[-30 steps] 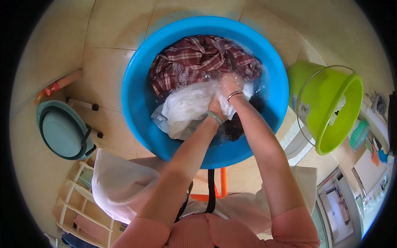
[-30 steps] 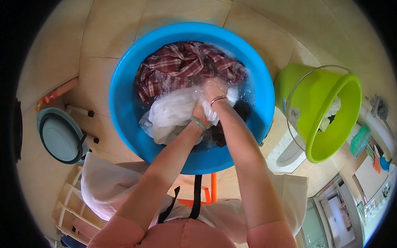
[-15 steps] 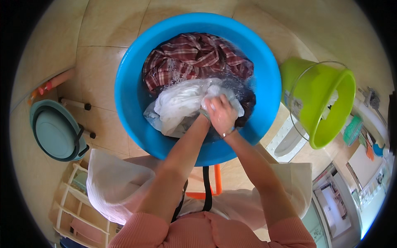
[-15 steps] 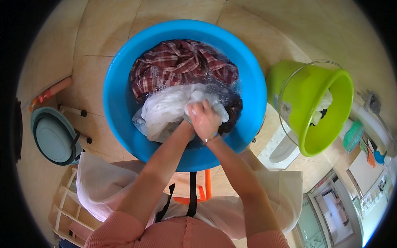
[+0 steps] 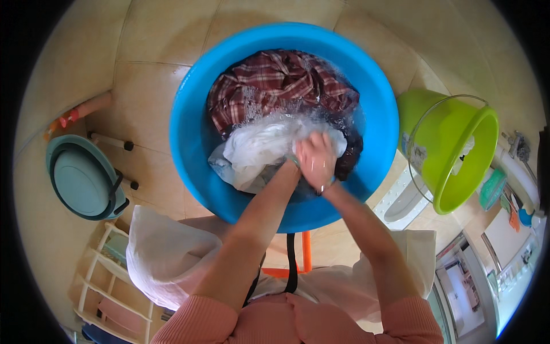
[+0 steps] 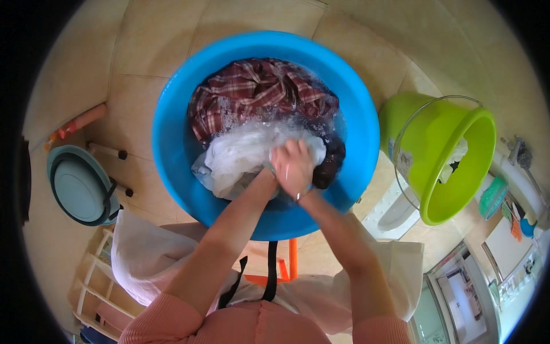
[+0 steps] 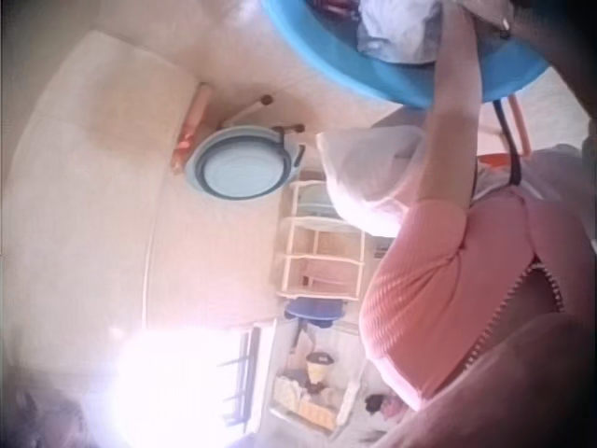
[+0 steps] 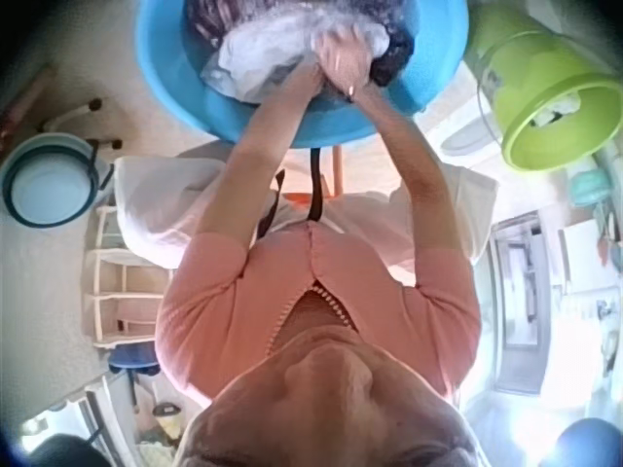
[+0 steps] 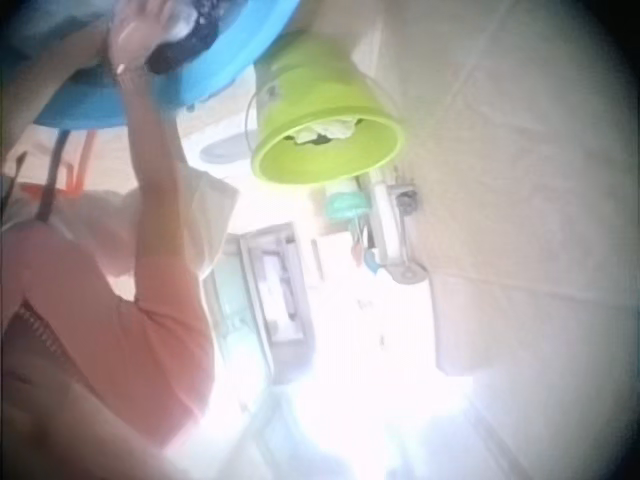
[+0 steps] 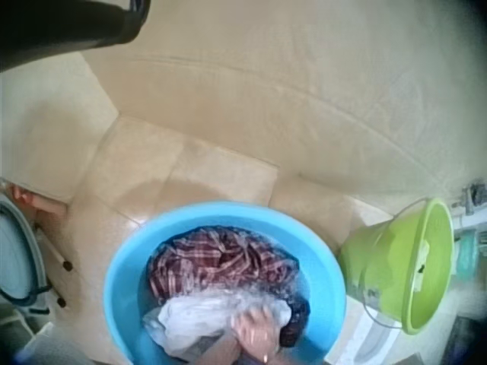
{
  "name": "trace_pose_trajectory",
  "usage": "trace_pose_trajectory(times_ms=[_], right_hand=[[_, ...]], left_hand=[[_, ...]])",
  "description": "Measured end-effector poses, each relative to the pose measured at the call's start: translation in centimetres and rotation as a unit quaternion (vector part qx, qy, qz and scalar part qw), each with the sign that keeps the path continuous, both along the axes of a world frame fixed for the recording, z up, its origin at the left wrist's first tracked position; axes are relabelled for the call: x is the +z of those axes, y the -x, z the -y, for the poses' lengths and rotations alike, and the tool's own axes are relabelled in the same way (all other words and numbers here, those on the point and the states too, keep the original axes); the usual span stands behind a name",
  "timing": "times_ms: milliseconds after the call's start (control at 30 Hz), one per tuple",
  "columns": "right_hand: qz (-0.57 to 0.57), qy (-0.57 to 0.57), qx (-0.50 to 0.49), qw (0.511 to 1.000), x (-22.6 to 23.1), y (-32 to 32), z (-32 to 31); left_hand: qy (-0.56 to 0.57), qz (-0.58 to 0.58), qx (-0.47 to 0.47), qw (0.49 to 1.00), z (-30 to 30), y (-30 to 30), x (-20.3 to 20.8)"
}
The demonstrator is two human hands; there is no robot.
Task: The person hand washes various garments in a blue basin filled with soapy water. They scrub and rinse a dark garment, then a white garment, and finally a plaid garment, transferring each item to a green bucket after washing.
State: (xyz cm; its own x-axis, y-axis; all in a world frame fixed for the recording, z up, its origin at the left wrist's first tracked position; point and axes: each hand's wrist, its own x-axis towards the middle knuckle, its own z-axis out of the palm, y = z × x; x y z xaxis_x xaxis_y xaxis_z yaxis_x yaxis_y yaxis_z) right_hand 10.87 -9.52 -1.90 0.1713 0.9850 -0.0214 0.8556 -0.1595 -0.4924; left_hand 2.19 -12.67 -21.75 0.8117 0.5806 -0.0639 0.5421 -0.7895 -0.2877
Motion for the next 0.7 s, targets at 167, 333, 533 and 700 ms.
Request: trace_pose_trajectory(times_ms=[167,333,533,700], right_hand=[[-0.051,0.046,-0.019,0.997,-1.2,1.0,1.4],[0.040,0.255,0.024,0.966,-10.8,-4.4,-3.9],[0.018,0.174,-0.010,0.985,-6.9,-3.6,-4.4],[-0.076,0.037,0.009,0.996,1.4,1.2,2.4]], left_hand=[[0.631,0.189,0.304,0.689,-0.4,-0.4,2.5],[0.650,0.465,0.569,-0.194,-3.6,-2.8,10.2],[0.699,0.470,0.530,-0.095,-3.3,-3.1,8.4],[0.761,0.510,0.399,0.045,-2.2,-1.9,5.9]])
